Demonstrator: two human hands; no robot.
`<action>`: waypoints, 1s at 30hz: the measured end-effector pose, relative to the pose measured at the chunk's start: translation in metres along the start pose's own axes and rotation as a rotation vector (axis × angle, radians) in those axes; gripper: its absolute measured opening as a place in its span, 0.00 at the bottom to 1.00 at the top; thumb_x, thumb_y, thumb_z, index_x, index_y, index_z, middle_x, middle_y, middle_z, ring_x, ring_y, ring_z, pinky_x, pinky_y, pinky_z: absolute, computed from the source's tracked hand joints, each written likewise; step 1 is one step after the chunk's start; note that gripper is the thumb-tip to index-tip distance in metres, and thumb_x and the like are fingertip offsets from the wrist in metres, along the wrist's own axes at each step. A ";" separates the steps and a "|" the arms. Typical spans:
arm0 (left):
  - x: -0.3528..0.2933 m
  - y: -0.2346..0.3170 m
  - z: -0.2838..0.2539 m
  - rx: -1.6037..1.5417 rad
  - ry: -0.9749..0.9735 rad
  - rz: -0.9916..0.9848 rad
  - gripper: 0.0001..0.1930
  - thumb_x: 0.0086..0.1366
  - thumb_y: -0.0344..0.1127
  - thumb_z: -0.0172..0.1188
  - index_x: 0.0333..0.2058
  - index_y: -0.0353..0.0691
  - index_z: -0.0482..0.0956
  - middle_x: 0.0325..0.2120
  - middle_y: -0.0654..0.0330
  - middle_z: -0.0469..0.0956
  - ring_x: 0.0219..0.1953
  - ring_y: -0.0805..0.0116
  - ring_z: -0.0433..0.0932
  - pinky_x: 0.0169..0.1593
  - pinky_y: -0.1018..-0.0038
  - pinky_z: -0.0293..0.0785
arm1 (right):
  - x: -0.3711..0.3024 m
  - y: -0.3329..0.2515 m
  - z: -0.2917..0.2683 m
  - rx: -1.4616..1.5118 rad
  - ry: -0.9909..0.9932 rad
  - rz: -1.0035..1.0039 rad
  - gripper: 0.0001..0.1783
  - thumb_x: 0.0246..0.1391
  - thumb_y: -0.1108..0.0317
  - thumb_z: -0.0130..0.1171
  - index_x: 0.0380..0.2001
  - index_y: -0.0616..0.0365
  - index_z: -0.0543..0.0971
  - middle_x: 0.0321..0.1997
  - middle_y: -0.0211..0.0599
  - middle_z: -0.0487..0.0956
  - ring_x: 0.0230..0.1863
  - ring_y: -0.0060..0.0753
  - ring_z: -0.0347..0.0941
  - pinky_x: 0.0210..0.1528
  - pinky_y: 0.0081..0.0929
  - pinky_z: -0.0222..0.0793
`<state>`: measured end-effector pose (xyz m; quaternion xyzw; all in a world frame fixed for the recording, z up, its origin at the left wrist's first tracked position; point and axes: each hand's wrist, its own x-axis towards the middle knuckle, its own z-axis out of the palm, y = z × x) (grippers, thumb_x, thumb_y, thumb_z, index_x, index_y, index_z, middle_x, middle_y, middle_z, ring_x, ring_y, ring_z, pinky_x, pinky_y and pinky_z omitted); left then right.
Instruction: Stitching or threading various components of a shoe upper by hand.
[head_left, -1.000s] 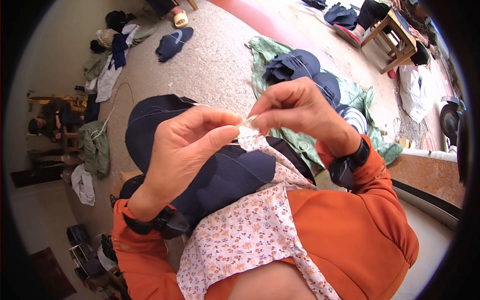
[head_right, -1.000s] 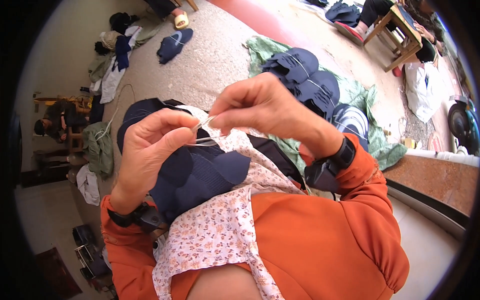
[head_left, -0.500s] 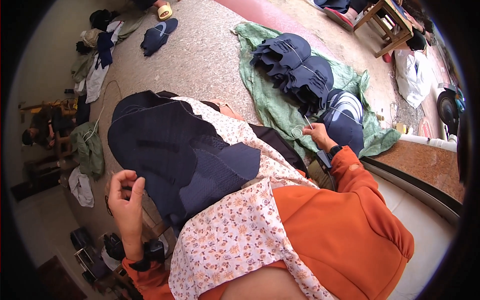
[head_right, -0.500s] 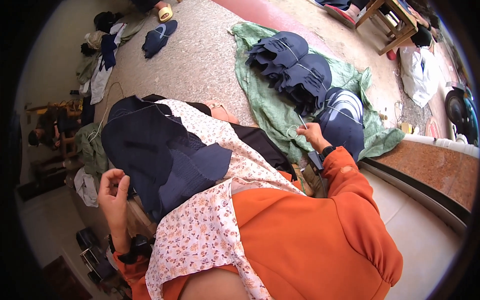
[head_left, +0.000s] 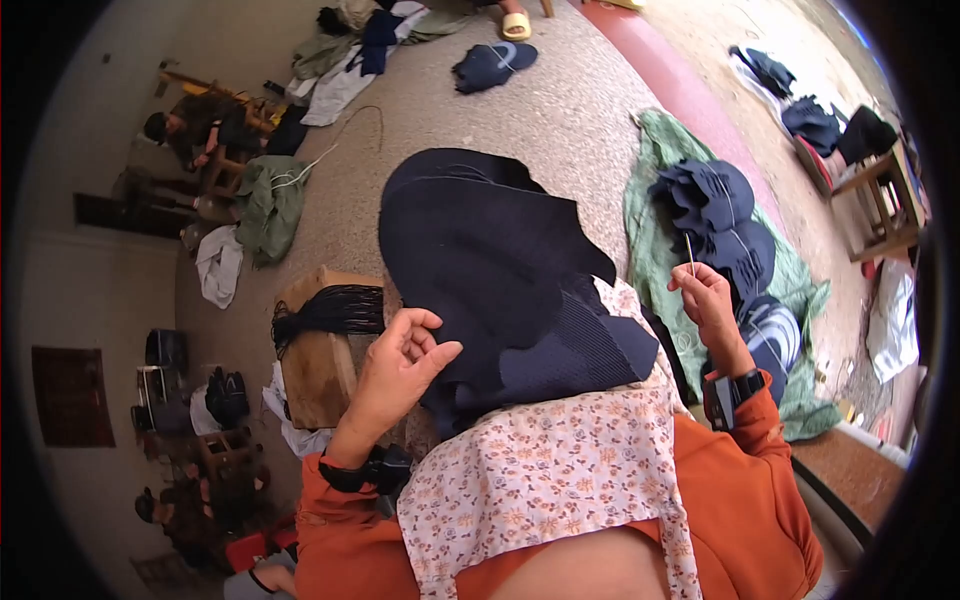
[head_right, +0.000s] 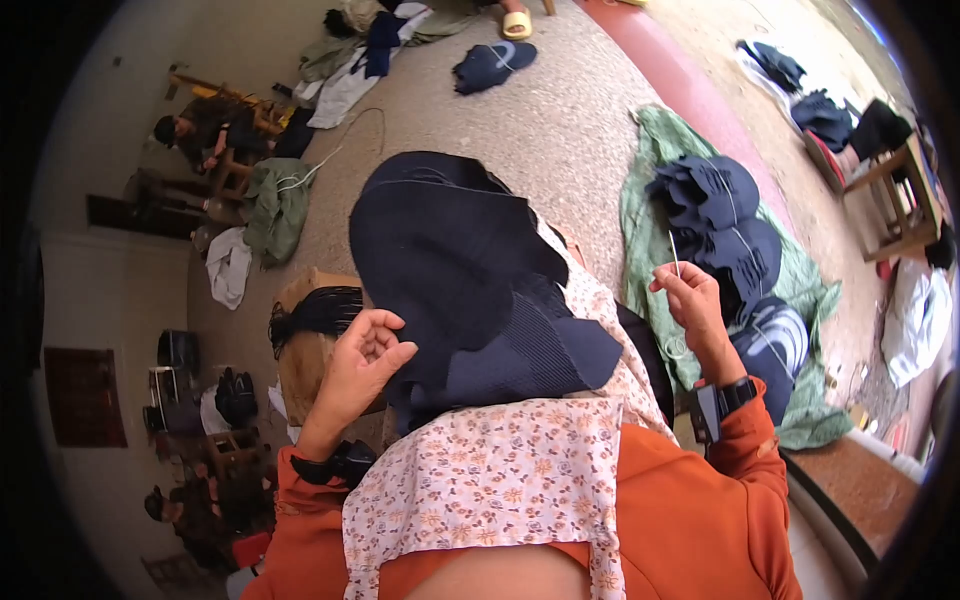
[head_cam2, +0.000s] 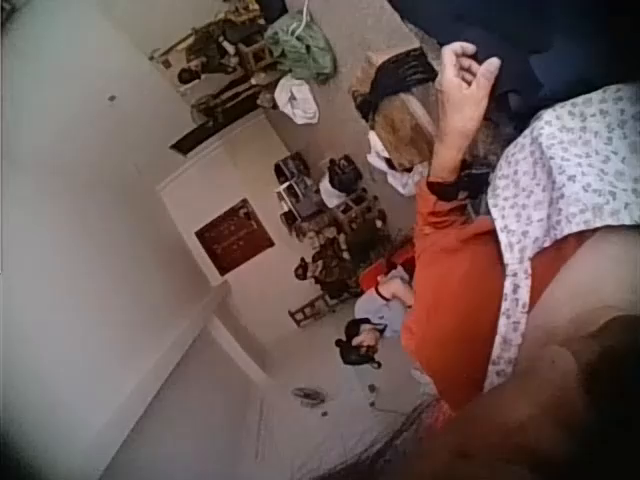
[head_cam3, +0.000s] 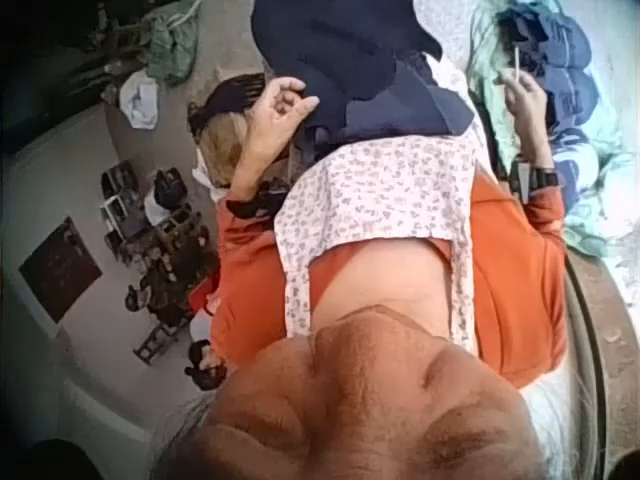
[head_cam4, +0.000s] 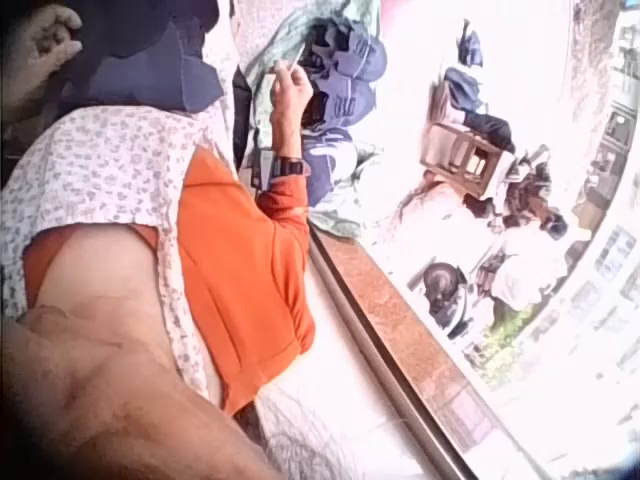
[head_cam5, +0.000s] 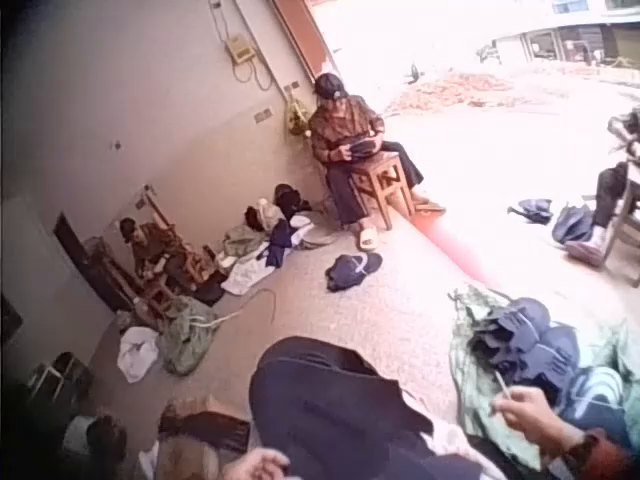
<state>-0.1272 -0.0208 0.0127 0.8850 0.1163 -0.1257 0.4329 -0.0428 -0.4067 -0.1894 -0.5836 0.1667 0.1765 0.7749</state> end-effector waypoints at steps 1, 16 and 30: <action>0.000 -0.002 0.000 -0.004 0.033 0.000 0.18 0.57 0.34 0.68 0.43 0.36 0.73 0.29 0.65 0.71 0.27 0.82 0.68 0.34 0.83 0.69 | -0.006 -0.019 0.020 0.014 -0.102 -0.067 0.09 0.55 0.64 0.61 0.33 0.60 0.78 0.25 0.26 0.79 0.11 0.06 0.52 0.12 0.12 0.41; 0.062 -0.004 -0.039 -0.653 0.212 0.150 0.30 0.61 0.34 0.65 0.57 0.35 0.61 0.33 0.64 0.73 0.27 0.81 0.73 0.21 0.89 0.63 | -0.025 -0.147 0.184 -0.219 -0.621 -0.295 0.10 0.55 0.71 0.62 0.39 0.66 0.79 0.30 0.26 0.80 0.29 0.12 0.72 0.32 0.12 0.68; -0.001 0.020 0.012 -0.169 -0.428 0.073 0.22 0.53 0.48 0.72 0.24 0.32 0.76 0.19 0.67 0.73 0.24 0.79 0.69 0.28 0.75 0.67 | -0.012 -0.112 0.062 0.316 -0.089 -0.418 0.19 0.61 0.69 0.48 0.54 0.63 0.69 0.45 0.34 0.77 0.36 0.16 0.75 0.15 0.06 0.64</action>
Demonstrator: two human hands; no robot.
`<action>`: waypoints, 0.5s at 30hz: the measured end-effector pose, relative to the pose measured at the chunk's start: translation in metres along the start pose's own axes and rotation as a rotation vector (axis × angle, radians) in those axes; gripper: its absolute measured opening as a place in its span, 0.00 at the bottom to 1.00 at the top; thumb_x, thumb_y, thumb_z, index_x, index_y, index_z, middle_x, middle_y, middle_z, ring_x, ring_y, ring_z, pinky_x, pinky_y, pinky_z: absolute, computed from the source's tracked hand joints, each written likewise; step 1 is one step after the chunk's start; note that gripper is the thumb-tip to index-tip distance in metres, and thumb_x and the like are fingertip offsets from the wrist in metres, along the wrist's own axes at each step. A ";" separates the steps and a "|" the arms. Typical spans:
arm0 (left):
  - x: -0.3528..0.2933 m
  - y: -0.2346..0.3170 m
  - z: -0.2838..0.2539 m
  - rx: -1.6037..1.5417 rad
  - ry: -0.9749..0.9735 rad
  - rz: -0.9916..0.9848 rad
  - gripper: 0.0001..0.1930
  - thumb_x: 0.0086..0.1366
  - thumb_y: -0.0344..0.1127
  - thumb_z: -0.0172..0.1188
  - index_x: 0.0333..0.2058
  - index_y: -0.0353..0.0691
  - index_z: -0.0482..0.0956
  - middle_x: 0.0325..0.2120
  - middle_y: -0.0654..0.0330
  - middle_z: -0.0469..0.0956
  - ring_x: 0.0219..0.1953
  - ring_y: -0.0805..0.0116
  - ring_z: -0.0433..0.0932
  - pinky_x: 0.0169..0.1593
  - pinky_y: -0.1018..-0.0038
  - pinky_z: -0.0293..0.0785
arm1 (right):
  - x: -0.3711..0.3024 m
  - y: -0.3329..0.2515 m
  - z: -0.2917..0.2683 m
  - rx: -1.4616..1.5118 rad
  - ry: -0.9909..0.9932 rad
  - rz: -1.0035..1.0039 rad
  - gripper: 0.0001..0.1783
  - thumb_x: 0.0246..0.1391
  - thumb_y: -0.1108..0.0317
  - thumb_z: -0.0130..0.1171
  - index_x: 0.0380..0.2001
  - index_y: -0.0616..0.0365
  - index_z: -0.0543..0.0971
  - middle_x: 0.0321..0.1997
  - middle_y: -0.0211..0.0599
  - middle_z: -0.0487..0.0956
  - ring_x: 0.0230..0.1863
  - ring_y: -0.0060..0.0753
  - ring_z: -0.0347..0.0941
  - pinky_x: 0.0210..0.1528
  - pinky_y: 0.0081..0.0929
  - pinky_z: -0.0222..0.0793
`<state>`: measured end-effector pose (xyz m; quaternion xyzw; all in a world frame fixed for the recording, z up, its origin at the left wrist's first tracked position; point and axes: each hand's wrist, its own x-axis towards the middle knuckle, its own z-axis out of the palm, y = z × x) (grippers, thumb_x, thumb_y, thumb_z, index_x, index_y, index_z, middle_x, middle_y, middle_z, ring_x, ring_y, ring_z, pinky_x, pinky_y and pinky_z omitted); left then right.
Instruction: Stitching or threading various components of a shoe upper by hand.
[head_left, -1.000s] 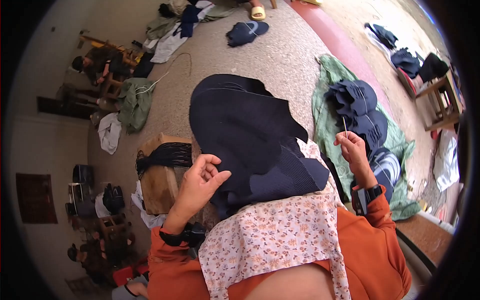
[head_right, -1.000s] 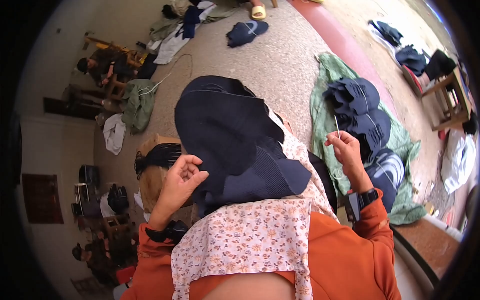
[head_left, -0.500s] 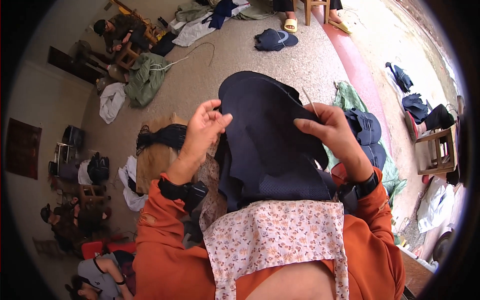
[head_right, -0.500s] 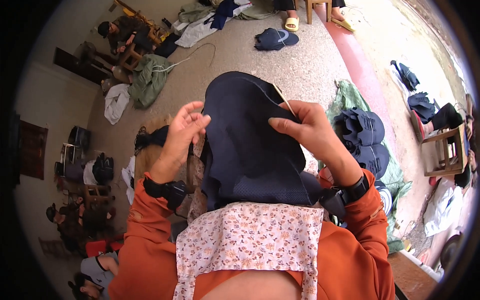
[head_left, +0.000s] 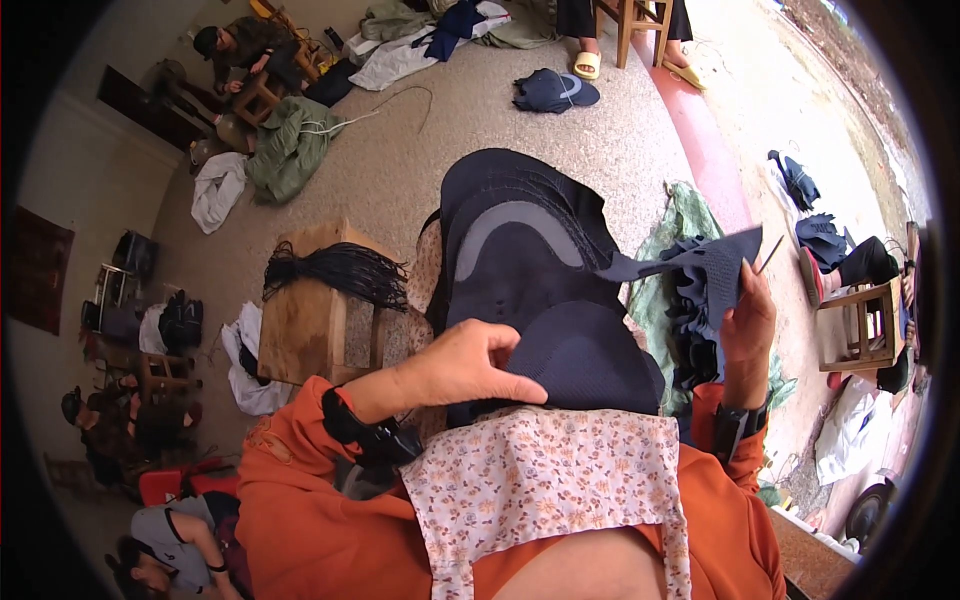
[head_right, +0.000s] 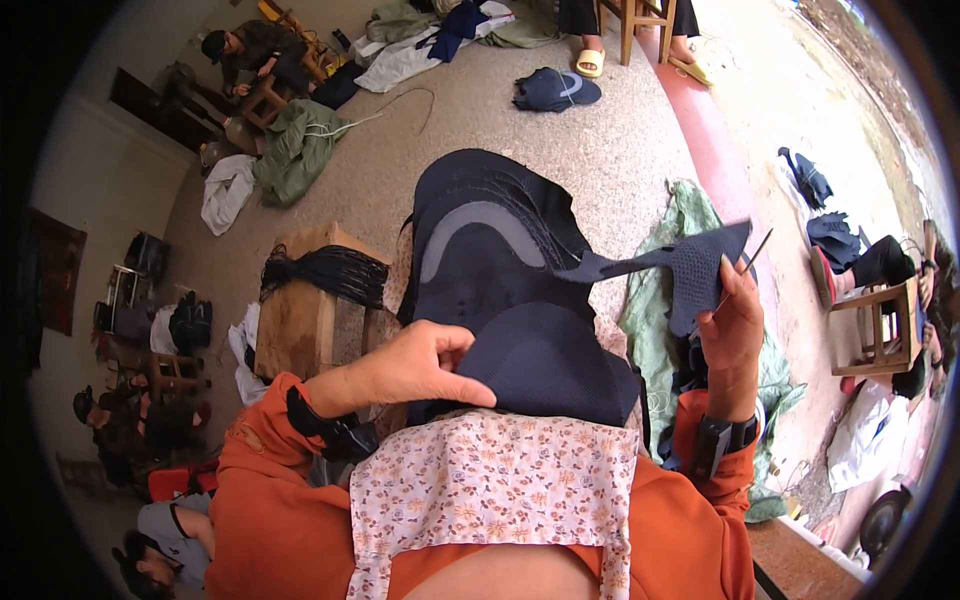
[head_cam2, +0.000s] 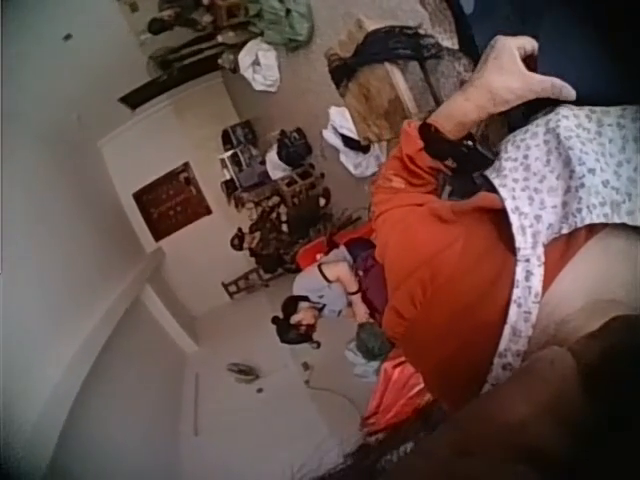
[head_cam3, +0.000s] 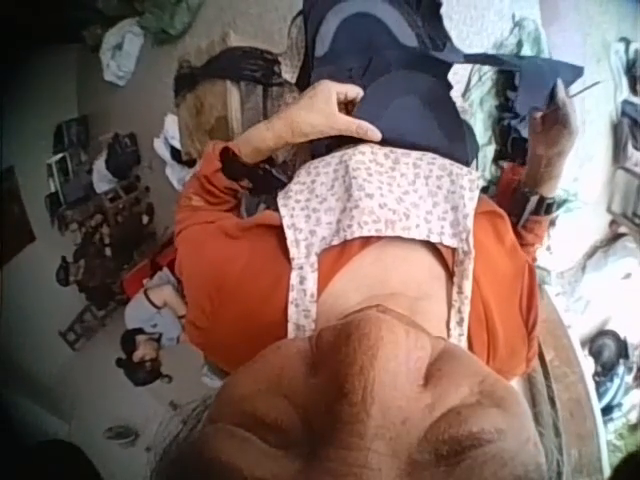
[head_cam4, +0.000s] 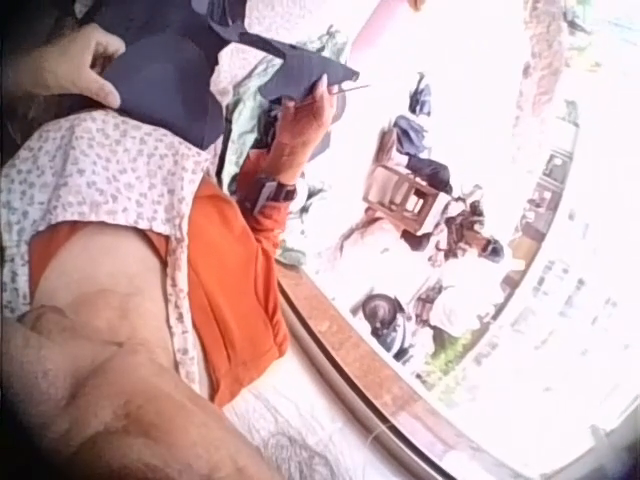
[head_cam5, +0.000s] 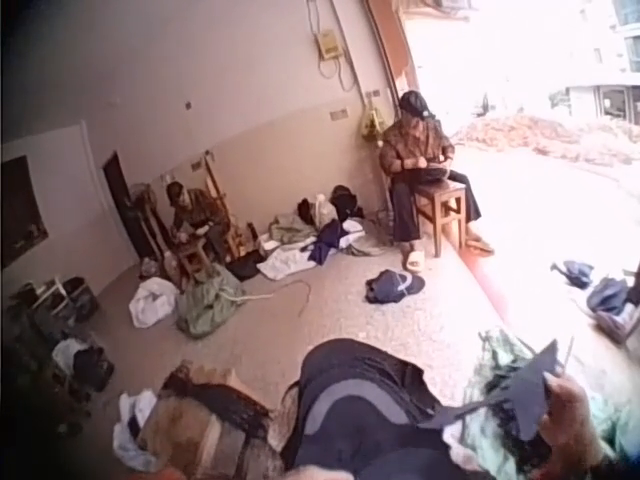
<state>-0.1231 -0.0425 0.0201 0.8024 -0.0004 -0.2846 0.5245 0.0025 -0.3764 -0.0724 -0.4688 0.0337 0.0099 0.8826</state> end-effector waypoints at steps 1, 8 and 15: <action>0.000 0.008 0.002 -0.038 -0.081 -0.008 0.17 0.56 0.38 0.70 0.35 0.30 0.78 0.29 0.66 0.78 0.32 0.79 0.72 0.37 0.77 0.71 | 0.001 0.008 -0.020 -0.002 0.025 -0.016 0.18 0.60 0.68 0.48 0.53 0.61 0.69 0.47 0.32 0.75 0.37 0.16 0.74 0.17 0.08 0.66; -0.016 0.032 -0.017 -0.373 0.026 0.363 0.25 0.63 0.28 0.62 0.57 0.32 0.66 0.51 0.60 0.74 0.52 0.74 0.71 0.57 0.74 0.68 | 0.002 0.026 -0.073 0.025 0.138 0.051 0.14 0.58 0.67 0.49 0.46 0.57 0.74 0.40 0.28 0.76 0.32 0.22 0.74 0.15 0.11 0.65; -0.024 0.040 -0.057 -0.883 0.258 0.502 0.23 0.67 0.33 0.56 0.58 0.33 0.64 0.53 0.56 0.73 0.53 0.67 0.74 0.58 0.68 0.70 | -0.013 -0.011 -0.027 0.360 0.094 0.183 0.22 0.37 0.80 0.61 0.40 0.56 0.73 0.44 0.28 0.72 0.48 0.24 0.68 0.54 0.23 0.63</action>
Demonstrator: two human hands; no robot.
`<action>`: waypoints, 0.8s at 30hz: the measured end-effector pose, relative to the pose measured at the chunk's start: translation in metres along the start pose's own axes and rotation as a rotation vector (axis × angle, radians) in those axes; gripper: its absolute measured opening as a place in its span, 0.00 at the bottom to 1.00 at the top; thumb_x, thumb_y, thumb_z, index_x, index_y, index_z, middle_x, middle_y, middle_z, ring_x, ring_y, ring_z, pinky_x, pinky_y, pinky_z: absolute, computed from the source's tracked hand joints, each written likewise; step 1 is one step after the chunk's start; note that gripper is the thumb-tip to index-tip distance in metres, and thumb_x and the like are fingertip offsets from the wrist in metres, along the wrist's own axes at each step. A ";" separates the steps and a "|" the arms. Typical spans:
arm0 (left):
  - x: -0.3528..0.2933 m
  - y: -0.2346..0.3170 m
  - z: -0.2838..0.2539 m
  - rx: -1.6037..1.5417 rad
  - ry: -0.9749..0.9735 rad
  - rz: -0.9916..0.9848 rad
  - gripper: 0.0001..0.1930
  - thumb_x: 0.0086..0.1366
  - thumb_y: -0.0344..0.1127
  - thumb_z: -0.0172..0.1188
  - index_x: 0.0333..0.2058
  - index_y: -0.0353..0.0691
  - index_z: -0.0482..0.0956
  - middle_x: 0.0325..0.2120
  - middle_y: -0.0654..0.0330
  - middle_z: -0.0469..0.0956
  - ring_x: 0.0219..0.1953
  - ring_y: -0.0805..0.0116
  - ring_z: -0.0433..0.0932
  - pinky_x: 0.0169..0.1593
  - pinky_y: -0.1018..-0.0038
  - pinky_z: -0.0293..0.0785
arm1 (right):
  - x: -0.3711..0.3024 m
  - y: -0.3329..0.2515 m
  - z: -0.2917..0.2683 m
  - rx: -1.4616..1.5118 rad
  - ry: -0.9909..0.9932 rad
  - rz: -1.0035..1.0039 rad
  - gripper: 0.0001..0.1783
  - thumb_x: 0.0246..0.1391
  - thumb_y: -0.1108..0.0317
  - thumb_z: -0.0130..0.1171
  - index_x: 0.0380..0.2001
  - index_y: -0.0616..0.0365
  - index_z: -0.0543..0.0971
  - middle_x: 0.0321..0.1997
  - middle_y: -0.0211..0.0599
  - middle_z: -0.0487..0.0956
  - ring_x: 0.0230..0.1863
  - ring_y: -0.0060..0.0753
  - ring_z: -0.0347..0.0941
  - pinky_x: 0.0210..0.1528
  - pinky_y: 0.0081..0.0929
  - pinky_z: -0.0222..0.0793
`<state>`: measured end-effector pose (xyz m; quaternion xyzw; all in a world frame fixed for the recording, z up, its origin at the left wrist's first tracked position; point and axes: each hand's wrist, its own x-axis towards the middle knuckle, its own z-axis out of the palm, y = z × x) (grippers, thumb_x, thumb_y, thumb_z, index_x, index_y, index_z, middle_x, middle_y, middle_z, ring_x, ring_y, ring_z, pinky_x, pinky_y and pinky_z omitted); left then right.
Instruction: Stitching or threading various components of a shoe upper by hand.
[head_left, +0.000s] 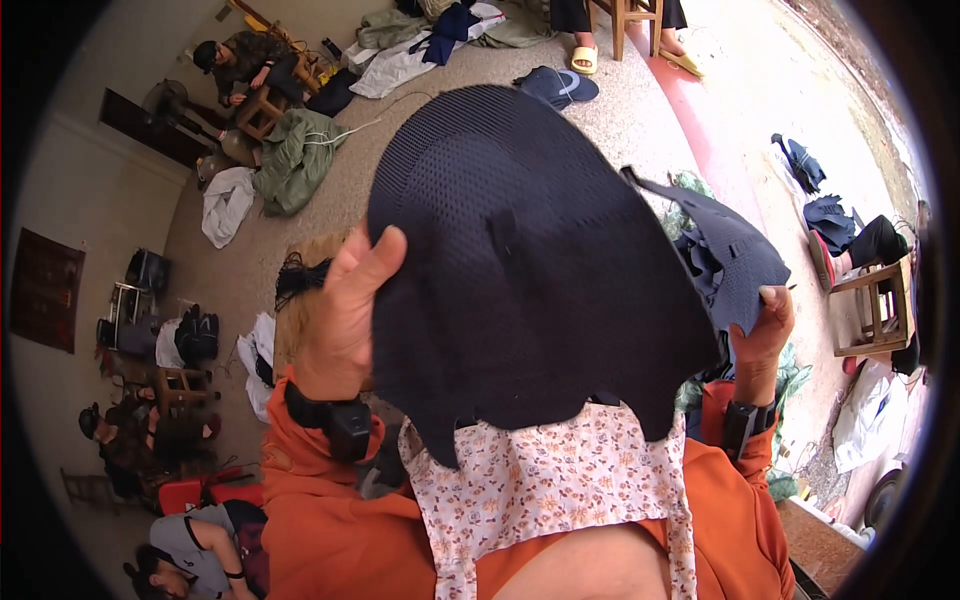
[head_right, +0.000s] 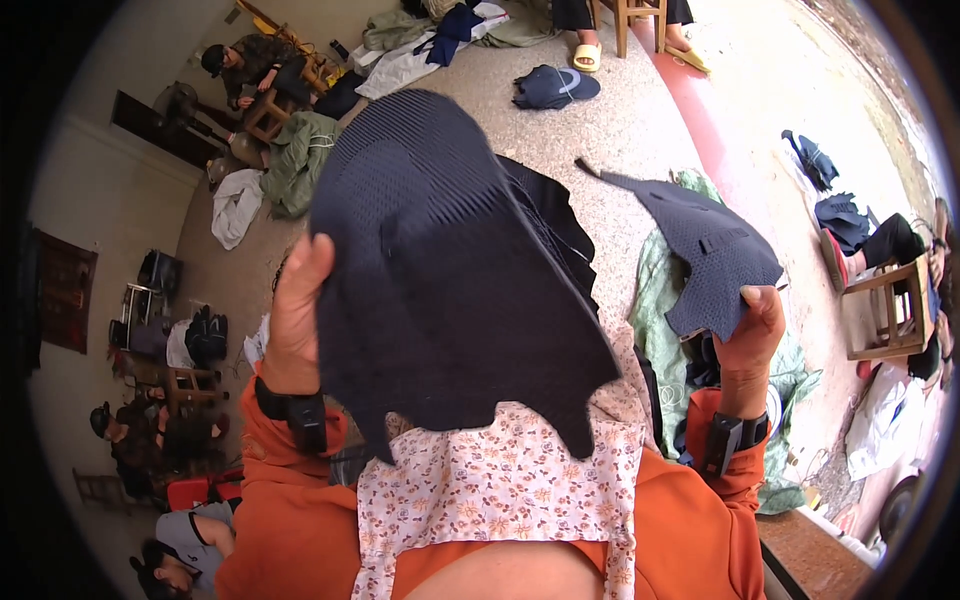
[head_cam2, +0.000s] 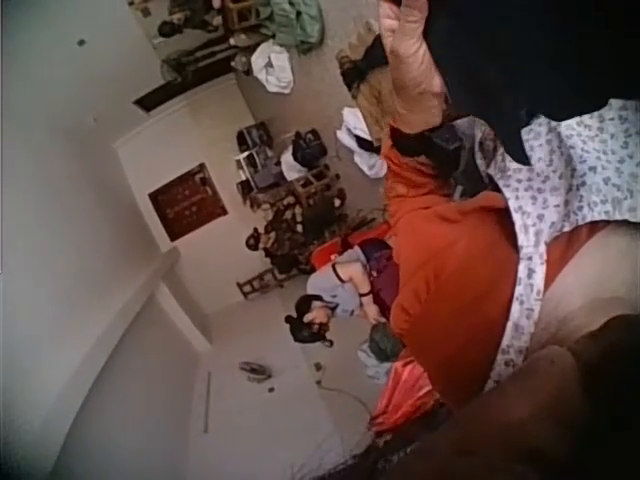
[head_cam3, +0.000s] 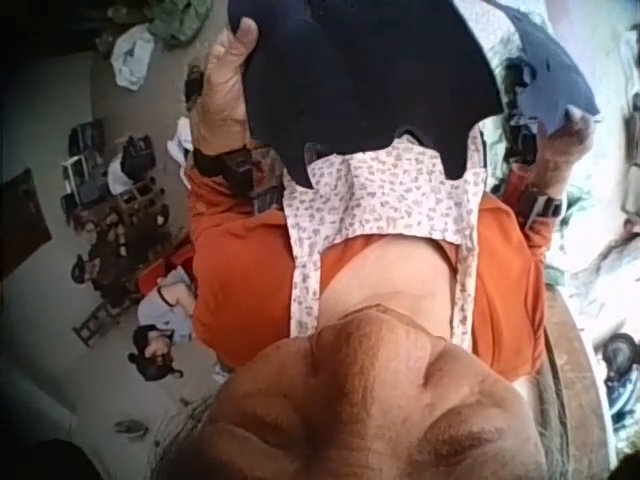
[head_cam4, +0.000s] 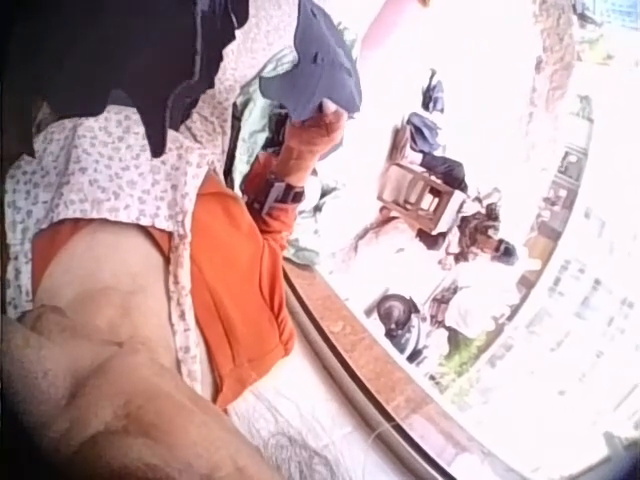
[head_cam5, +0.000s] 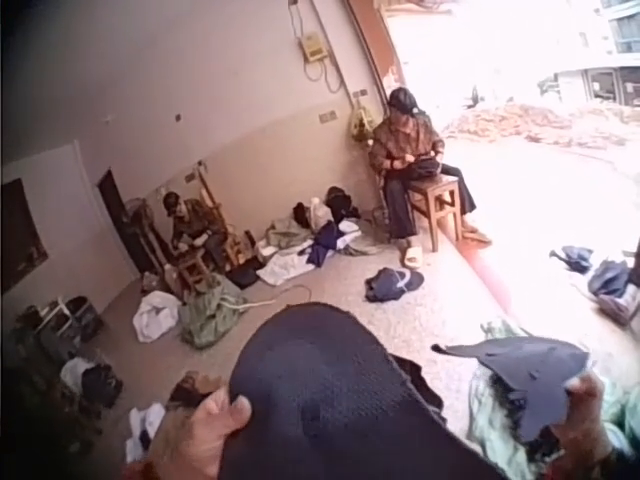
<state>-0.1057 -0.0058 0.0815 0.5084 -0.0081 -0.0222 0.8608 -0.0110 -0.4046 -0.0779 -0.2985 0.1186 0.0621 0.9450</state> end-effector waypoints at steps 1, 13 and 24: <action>0.006 -0.006 -0.005 -0.073 0.018 -0.063 0.24 0.67 0.34 0.56 0.59 0.33 0.62 0.53 0.57 0.73 0.54 0.69 0.73 0.58 0.66 0.70 | 0.001 0.002 -0.003 -0.125 -0.043 -0.136 0.19 0.40 0.78 0.59 0.40 0.57 0.72 0.43 0.30 0.72 0.45 0.24 0.69 0.50 0.23 0.67; 0.029 -0.083 -0.092 1.174 0.299 0.055 0.33 0.54 0.42 0.71 0.51 0.25 0.67 0.49 0.48 0.72 0.50 0.65 0.73 0.49 0.72 0.74 | -0.021 0.010 0.063 -0.255 -0.230 -0.260 0.07 0.51 0.70 0.48 0.30 0.62 0.73 0.28 0.36 0.73 0.31 0.27 0.72 0.36 0.19 0.70; 0.104 -0.081 -0.126 0.416 0.208 -0.247 0.36 0.64 0.61 0.55 0.53 0.30 0.70 0.49 0.53 0.74 0.51 0.66 0.74 0.56 0.75 0.69 | 0.037 0.100 0.034 -0.589 -0.203 0.319 0.14 0.54 0.59 0.47 0.21 0.56 0.68 0.11 0.32 0.61 0.07 0.25 0.53 0.17 0.24 0.58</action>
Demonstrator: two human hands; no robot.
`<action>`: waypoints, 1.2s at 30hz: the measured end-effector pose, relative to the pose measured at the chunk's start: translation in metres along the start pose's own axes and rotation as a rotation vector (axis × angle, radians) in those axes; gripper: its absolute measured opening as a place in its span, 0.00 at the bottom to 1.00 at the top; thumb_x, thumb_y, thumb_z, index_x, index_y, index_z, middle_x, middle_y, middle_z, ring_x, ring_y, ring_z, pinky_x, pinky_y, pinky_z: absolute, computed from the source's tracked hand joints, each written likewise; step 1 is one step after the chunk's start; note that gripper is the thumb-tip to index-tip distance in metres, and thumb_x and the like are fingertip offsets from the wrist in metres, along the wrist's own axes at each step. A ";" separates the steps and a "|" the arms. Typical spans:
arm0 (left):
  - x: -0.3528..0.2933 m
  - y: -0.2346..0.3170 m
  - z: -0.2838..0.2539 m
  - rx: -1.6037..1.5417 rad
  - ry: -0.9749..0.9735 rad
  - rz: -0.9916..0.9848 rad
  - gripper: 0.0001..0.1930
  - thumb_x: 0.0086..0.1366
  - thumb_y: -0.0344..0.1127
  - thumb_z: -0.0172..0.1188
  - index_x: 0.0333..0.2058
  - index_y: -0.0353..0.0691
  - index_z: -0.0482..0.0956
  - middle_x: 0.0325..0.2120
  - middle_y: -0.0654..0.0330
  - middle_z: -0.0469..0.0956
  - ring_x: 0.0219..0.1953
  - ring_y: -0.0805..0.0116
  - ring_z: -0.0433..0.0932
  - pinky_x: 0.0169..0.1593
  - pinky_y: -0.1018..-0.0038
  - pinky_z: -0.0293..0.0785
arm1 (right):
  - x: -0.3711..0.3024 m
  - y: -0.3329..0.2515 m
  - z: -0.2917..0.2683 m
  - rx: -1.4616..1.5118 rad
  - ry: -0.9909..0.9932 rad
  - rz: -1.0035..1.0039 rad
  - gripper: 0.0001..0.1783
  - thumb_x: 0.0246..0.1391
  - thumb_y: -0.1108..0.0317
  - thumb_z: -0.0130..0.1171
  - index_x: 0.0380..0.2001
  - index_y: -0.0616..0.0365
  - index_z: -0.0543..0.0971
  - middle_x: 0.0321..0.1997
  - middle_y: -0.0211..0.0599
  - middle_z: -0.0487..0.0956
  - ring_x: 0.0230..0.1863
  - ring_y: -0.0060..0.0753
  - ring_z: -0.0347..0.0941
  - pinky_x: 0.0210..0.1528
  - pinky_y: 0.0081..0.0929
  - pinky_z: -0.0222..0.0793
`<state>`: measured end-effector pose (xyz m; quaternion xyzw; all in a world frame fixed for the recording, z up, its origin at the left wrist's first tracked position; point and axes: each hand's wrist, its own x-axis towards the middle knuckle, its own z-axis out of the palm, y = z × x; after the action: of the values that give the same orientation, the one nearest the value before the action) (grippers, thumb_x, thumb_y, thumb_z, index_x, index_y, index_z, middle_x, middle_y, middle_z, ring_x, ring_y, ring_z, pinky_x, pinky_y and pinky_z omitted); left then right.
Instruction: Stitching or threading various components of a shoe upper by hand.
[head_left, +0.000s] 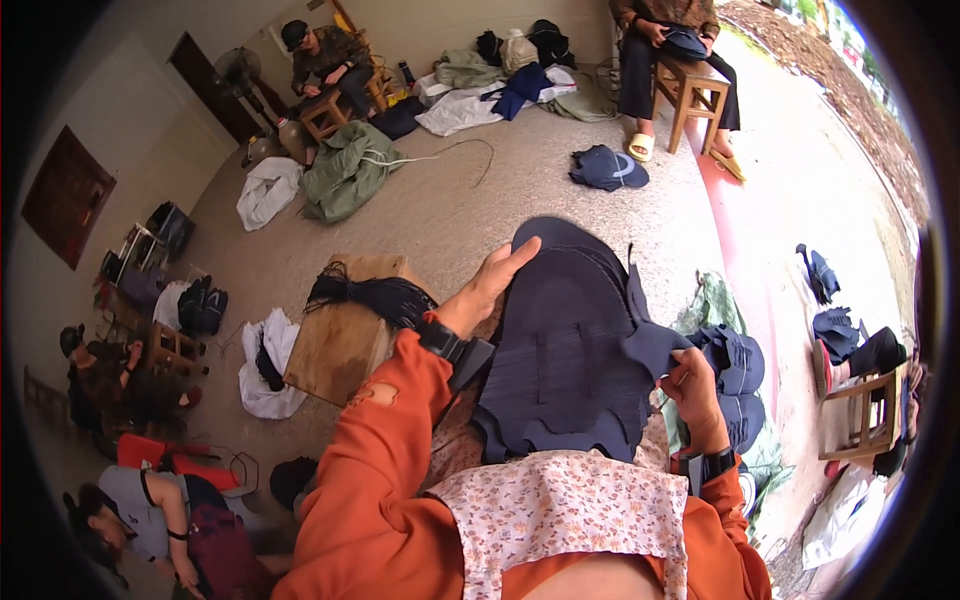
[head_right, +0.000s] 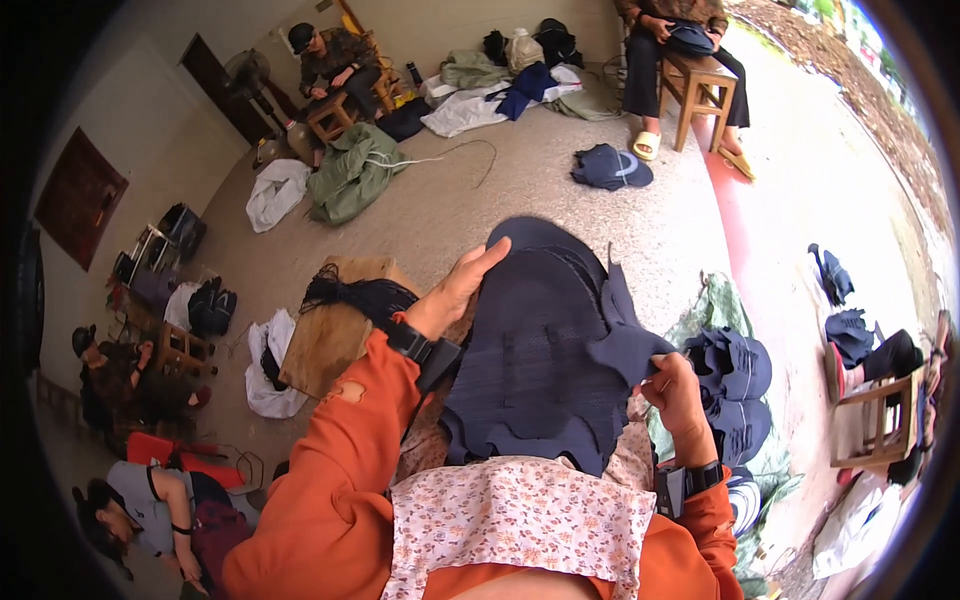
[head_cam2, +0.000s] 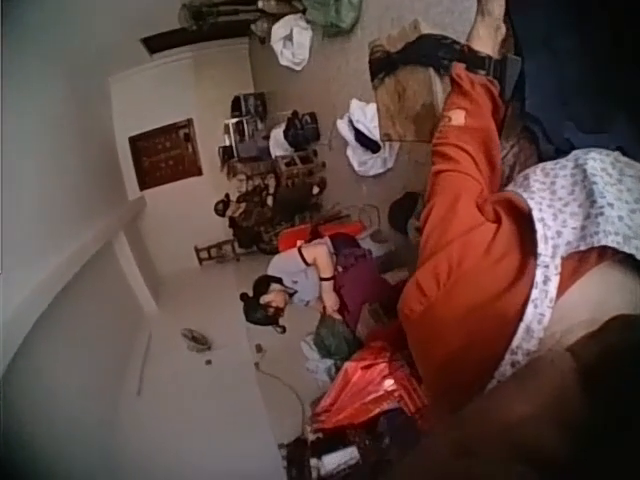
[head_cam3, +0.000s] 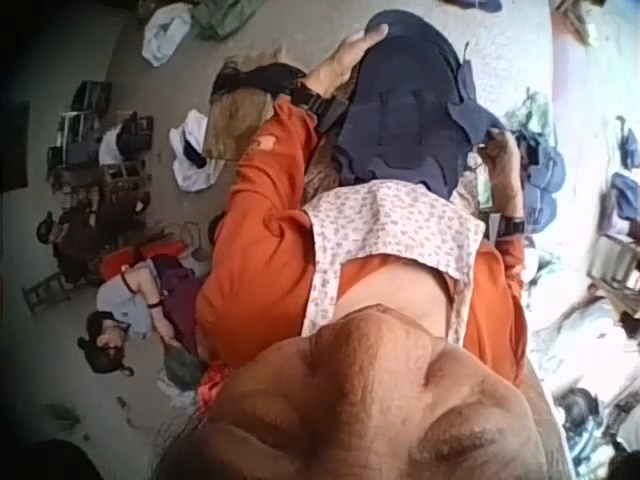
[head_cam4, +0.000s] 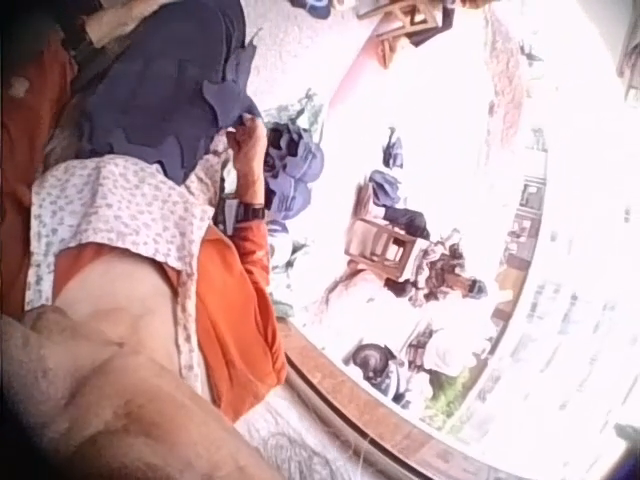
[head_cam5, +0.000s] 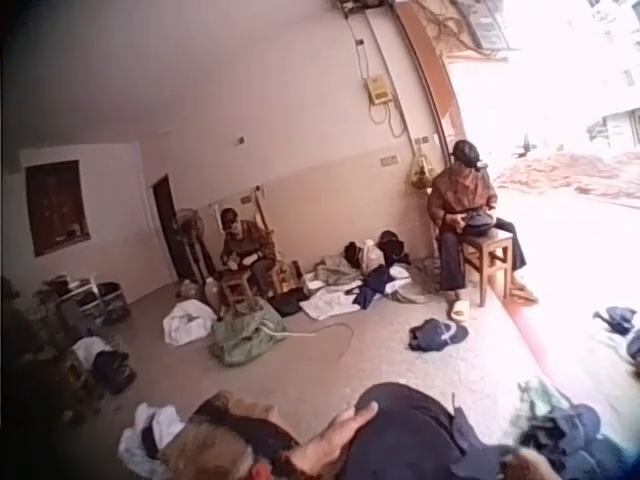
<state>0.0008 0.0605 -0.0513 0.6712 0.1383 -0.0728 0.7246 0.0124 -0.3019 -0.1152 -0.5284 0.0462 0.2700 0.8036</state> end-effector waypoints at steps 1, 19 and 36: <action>-0.001 0.005 0.008 -0.067 -0.087 0.066 0.34 0.65 0.60 0.53 0.51 0.30 0.71 0.47 0.54 0.76 0.49 0.68 0.76 0.54 0.76 0.72 | 0.004 0.004 -0.005 0.089 -0.009 0.018 0.14 0.54 0.58 0.46 0.23 0.56 0.69 0.11 0.35 0.64 0.07 0.26 0.54 0.17 0.23 0.57; -0.050 0.049 0.003 -0.326 -0.351 -0.021 0.17 0.66 0.32 0.57 0.51 0.33 0.73 0.47 0.58 0.78 0.48 0.68 0.78 0.51 0.71 0.75 | -0.001 -0.033 0.045 -0.260 -0.024 -0.160 0.23 0.60 0.53 0.50 0.13 0.52 0.71 0.10 0.22 0.60 0.12 0.18 0.52 0.17 0.20 0.43; -0.056 -0.042 0.000 -0.405 -0.159 -0.248 0.36 0.60 0.61 0.57 0.59 0.40 0.68 0.57 0.59 0.70 0.57 0.66 0.68 0.61 0.69 0.64 | -0.020 0.018 0.003 -0.627 -0.158 -0.238 0.14 0.65 0.62 0.45 0.42 0.59 0.76 0.14 0.22 0.57 0.14 0.15 0.51 0.17 0.19 0.49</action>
<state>-0.0646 0.0528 -0.0744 0.4825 0.1740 -0.1845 0.8384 -0.0138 -0.3021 -0.1217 -0.7288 -0.1636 0.2154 0.6291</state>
